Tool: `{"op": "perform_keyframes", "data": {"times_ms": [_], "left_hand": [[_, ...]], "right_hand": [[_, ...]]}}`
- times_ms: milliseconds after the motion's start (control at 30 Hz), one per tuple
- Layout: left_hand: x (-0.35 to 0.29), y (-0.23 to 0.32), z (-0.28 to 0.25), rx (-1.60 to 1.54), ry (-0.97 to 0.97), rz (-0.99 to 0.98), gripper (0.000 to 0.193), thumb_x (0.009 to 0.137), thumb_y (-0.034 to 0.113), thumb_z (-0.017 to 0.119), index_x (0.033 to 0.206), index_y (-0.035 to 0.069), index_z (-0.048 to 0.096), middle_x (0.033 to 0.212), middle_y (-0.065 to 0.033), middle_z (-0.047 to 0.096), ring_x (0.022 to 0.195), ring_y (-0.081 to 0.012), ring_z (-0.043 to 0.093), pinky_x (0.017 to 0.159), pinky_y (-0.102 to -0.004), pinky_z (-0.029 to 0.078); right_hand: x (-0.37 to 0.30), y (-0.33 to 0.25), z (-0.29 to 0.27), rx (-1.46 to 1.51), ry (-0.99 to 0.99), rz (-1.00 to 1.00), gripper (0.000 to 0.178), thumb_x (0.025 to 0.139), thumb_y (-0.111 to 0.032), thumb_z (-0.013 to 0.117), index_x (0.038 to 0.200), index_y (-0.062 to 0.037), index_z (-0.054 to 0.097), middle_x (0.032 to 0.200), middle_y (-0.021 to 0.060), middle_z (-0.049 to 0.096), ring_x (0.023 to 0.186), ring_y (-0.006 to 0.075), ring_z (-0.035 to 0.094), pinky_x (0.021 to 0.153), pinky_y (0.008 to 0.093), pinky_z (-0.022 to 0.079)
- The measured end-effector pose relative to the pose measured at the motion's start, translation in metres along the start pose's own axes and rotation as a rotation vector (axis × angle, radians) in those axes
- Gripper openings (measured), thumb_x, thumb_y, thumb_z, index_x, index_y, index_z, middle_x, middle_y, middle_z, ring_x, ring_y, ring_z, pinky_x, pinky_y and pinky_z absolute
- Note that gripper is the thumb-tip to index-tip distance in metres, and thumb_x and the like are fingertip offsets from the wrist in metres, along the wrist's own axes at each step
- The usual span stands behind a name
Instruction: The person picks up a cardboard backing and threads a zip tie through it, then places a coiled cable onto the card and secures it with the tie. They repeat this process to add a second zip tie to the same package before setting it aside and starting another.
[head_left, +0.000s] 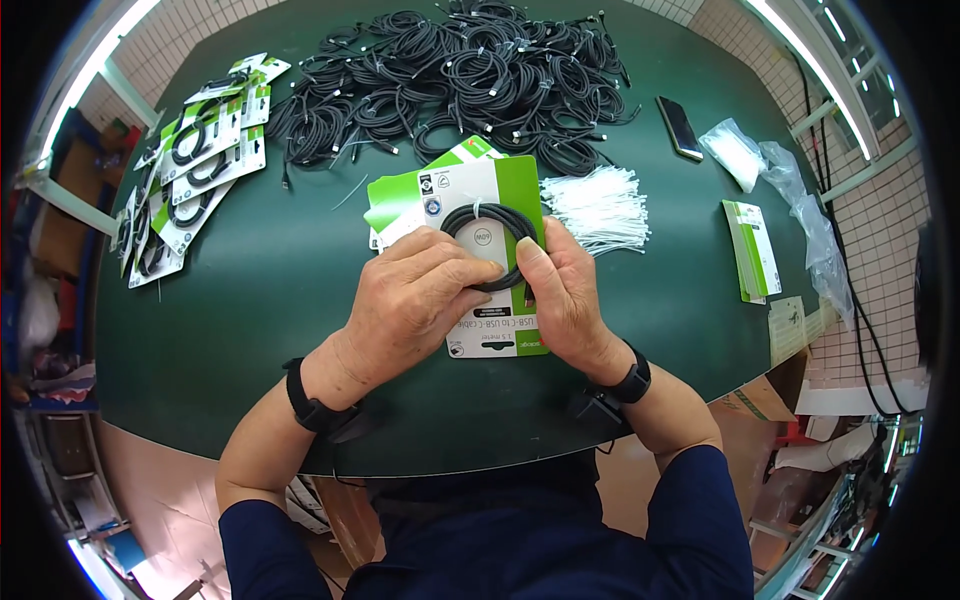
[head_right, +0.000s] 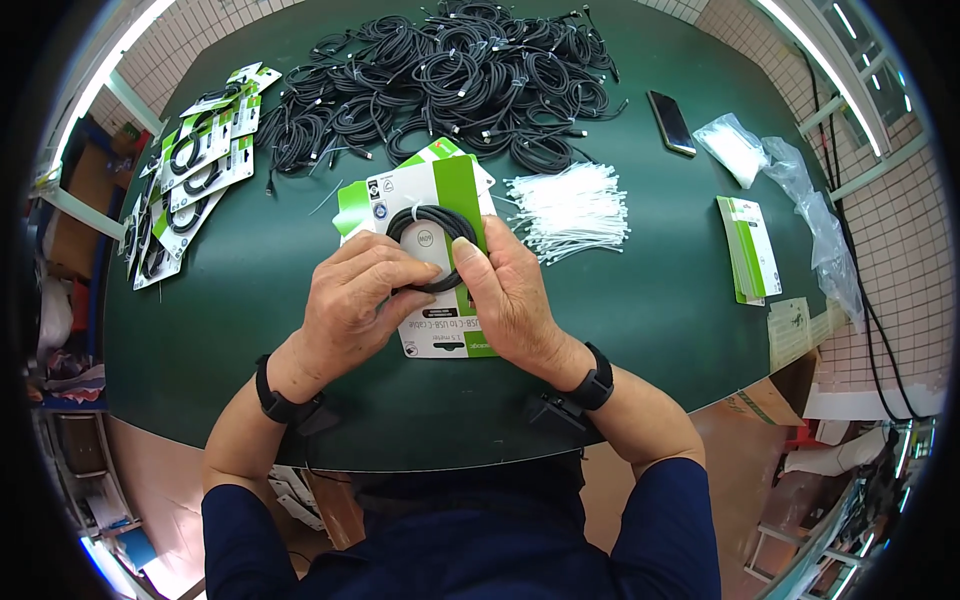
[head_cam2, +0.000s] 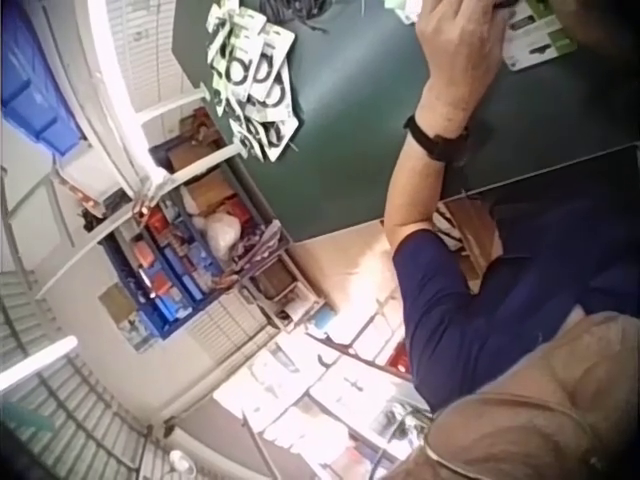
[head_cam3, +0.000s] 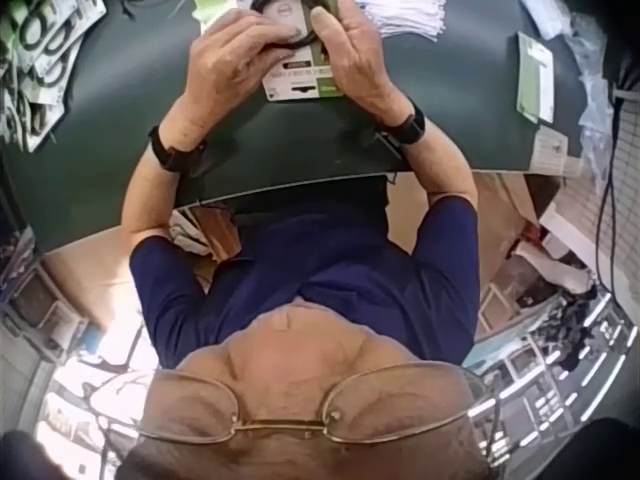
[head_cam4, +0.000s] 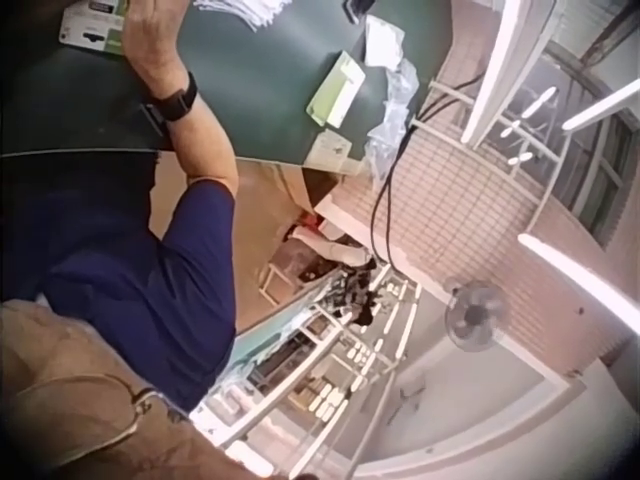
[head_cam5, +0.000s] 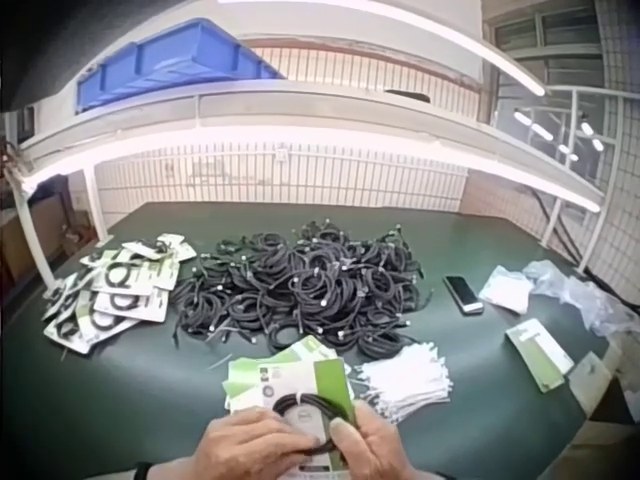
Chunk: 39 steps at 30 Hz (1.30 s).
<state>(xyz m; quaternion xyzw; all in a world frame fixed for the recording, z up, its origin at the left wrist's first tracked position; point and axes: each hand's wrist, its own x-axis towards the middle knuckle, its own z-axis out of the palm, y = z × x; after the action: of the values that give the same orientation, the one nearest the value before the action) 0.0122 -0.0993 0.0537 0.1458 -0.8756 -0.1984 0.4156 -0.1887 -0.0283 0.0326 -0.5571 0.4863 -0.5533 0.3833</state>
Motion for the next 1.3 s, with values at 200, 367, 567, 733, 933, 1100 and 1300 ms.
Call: {"op": "perform_keyframes", "data": {"times_ms": [200,367,567,733,933,1100,1300], "left_hand": [[-0.001,-0.008,-0.003,-0.026,0.016,0.063,0.035,0.071,0.000,0.090,0.102,0.006,0.074,0.093,-0.0056,0.075,0.087,-0.0259,0.071,0.076,-0.0373,0.057],[0.007,-0.004,-0.016,-0.006,0.175,0.068,0.036,0.079,0.003,0.088,0.111,0.005,0.073,0.102,-0.0069,0.073,0.087,-0.0234,0.070,0.073,-0.0351,0.058],[0.000,0.002,-0.011,-0.528,0.523,-0.533,0.030,0.096,0.009,0.079,0.122,0.000,0.069,0.112,-0.0080,0.073,0.090,-0.0141,0.069,0.074,-0.0304,0.057],[-0.012,0.000,-0.005,-0.820,0.102,-0.744,0.030,0.104,0.017,0.071,0.125,-0.003,0.068,0.111,-0.0073,0.073,0.090,-0.0087,0.066,0.075,-0.0263,0.055],[-0.010,0.002,0.000,-0.732,0.034,-0.720,0.030,0.104,0.021,0.072,0.123,-0.003,0.070,0.102,-0.0046,0.075,0.085,-0.0079,0.065,0.075,-0.0252,0.054],[-0.007,0.006,-0.004,-0.740,-0.004,-0.755,0.027,0.103,0.018,0.072,0.120,-0.003,0.071,0.099,-0.0039,0.075,0.084,-0.0080,0.066,0.076,-0.0257,0.055],[-0.015,0.012,-0.013,-0.713,-0.124,-0.841,0.024,0.101,0.012,0.069,0.119,-0.004,0.071,0.098,-0.0031,0.075,0.085,-0.0082,0.066,0.077,-0.0269,0.056]], "right_hand": [[0.000,-0.005,0.001,-0.041,0.016,-0.038,0.034,0.115,-0.023,0.047,0.133,0.0031,0.059,0.111,0.0038,0.069,0.095,0.0052,0.060,0.083,0.0234,0.052],[0.006,-0.006,-0.007,0.013,-0.004,0.083,0.038,0.115,-0.026,0.048,0.137,0.0034,0.058,0.116,0.0054,0.070,0.100,0.0071,0.063,0.087,0.0246,0.053],[0.008,-0.001,-0.012,0.144,0.035,0.018,0.042,0.115,-0.032,0.052,0.138,0.0026,0.059,0.118,0.0061,0.071,0.104,0.0085,0.064,0.091,0.0255,0.054],[0.001,-0.011,-0.010,0.103,-0.019,0.030,0.042,0.114,-0.033,0.054,0.138,0.0020,0.059,0.120,0.0062,0.071,0.106,0.0089,0.064,0.092,0.0261,0.054],[0.015,-0.011,-0.030,0.108,-0.132,0.077,0.039,0.114,-0.031,0.056,0.132,0.0024,0.065,0.110,0.0033,0.072,0.097,0.0075,0.063,0.087,0.0252,0.053],[0.024,-0.013,-0.026,0.094,-0.097,0.014,0.035,0.113,-0.026,0.055,0.122,0.0030,0.072,0.101,0.0010,0.073,0.090,0.0065,0.061,0.080,0.0249,0.051],[0.013,-0.019,-0.020,0.007,-0.076,0.100,0.030,0.110,-0.020,0.055,0.115,0.0043,0.073,0.094,0.0007,0.071,0.084,0.0053,0.059,0.071,0.0268,0.048]]}}
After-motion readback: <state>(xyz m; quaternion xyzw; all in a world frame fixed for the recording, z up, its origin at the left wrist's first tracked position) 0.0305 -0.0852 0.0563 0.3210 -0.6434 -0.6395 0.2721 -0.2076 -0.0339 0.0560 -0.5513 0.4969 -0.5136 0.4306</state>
